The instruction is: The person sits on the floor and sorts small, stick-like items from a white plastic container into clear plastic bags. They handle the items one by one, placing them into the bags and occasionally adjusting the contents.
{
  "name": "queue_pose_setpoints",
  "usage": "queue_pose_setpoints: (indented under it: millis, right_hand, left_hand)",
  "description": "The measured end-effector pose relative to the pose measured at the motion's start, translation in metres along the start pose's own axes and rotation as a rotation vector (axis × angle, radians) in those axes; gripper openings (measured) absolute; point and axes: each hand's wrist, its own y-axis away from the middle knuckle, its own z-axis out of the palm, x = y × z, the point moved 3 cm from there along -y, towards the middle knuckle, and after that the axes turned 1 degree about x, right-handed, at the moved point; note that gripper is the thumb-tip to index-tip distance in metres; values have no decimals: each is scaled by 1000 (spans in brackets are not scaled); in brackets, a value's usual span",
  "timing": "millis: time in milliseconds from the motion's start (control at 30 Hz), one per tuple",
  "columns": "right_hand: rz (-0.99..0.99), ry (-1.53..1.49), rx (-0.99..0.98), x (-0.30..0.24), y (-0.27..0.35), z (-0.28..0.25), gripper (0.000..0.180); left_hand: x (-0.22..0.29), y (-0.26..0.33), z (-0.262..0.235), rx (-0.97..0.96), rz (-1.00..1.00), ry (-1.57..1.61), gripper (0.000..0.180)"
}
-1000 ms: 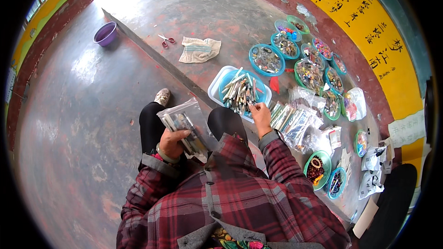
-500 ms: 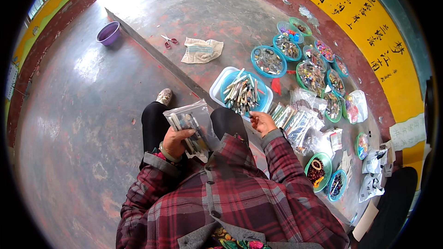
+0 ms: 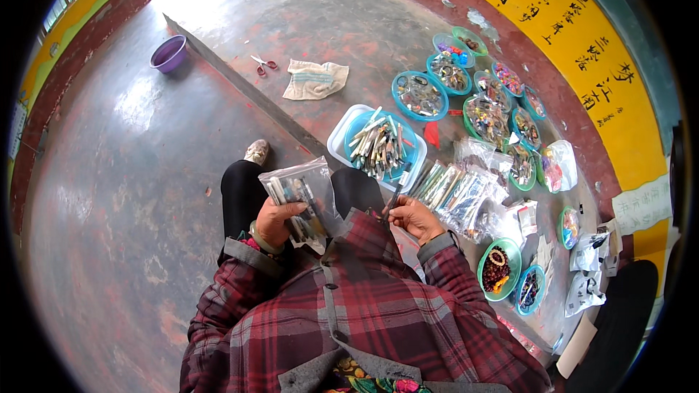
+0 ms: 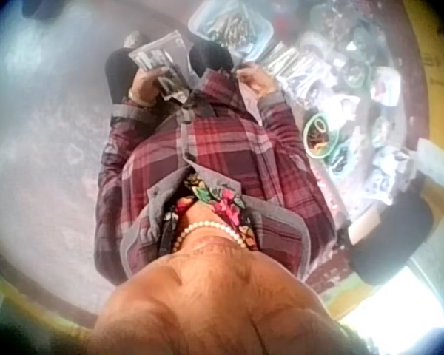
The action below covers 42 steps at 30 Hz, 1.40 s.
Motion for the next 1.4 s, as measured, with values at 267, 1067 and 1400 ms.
queue_pose_setpoints:
  millis: [267,1067,1400]
  right_hand:
    - [-345,173,182,-48,16,20,31]
    - [-889,177,-81,-170,36,181,49]
    - [-858,354,-158,-153,24,186,47]
  left_hand:
    - [2,1,5,-29,10,-47,34]
    - [-16,-5,-12,-59,-66,-266,55]
    - [-3,-1,8,-52,-32,-215,51]
